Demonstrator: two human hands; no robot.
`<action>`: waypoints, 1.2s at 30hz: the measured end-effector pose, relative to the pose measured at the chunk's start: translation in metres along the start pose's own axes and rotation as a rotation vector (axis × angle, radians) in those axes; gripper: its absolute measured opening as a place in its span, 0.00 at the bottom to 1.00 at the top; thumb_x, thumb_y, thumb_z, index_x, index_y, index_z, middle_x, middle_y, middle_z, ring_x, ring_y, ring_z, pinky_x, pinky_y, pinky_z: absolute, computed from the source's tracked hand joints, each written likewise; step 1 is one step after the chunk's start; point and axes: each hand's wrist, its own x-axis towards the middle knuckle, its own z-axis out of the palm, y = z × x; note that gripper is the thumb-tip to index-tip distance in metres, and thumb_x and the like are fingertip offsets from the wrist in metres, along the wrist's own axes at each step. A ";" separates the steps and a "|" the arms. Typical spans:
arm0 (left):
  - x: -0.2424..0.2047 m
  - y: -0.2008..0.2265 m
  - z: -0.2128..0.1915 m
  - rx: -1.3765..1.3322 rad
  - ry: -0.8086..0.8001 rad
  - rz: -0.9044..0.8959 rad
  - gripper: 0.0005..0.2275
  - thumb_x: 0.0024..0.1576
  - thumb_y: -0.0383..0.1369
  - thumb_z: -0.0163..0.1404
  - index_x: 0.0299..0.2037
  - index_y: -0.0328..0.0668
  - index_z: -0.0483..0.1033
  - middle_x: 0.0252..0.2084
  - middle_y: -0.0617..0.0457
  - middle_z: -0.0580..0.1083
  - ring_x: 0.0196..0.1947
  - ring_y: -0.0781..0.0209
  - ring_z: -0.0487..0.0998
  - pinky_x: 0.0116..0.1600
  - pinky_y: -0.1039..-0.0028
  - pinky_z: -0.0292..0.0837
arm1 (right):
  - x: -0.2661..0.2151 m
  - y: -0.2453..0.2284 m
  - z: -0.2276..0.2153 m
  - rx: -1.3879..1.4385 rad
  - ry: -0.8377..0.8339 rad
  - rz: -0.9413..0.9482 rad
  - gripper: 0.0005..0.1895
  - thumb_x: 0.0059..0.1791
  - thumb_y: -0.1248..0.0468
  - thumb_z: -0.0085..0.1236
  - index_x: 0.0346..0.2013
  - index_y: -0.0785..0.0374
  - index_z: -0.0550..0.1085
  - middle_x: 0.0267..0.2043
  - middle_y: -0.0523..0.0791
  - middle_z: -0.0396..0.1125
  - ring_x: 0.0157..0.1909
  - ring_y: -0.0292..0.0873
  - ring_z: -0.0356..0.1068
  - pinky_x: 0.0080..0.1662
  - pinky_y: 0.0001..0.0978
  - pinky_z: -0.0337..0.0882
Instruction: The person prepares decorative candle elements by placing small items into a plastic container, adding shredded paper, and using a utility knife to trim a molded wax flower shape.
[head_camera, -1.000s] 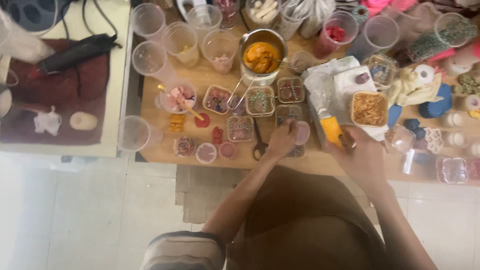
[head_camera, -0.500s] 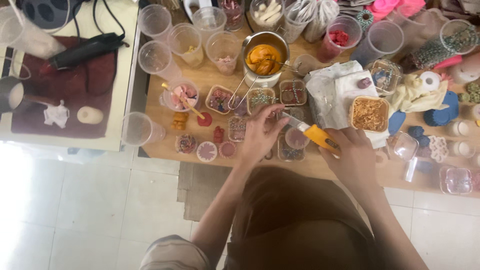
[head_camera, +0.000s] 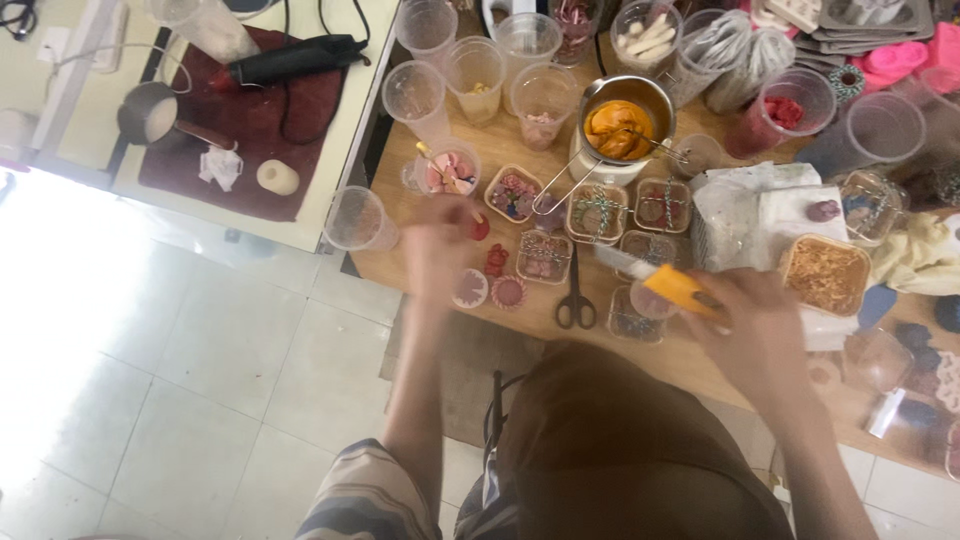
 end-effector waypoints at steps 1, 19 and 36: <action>0.002 -0.020 -0.017 0.000 0.163 -0.021 0.15 0.44 0.17 0.51 0.42 0.35 0.81 0.37 0.45 0.80 0.37 0.50 0.82 0.41 0.65 0.75 | -0.004 0.005 -0.003 0.029 0.021 0.023 0.24 0.43 0.59 0.68 0.53 0.61 0.78 0.48 0.49 0.71 0.54 0.54 0.69 0.58 0.47 0.68; -0.050 0.077 0.130 0.044 -0.504 0.168 0.27 0.52 0.38 0.63 0.61 0.41 0.71 0.61 0.41 0.71 0.61 0.42 0.71 0.62 0.57 0.68 | -0.157 0.142 -0.018 0.200 0.053 0.411 0.22 0.42 0.63 0.69 0.50 0.64 0.78 0.50 0.50 0.74 0.49 0.49 0.74 0.51 0.38 0.73; -0.078 0.102 0.201 0.289 -0.609 0.168 0.40 0.41 0.37 0.68 0.66 0.48 0.62 0.59 0.39 0.64 0.57 0.38 0.68 0.59 0.51 0.67 | -0.179 0.155 0.151 -0.333 0.067 0.213 0.17 0.43 0.61 0.59 0.46 0.53 0.79 0.53 0.43 0.71 0.53 0.45 0.67 0.57 0.42 0.64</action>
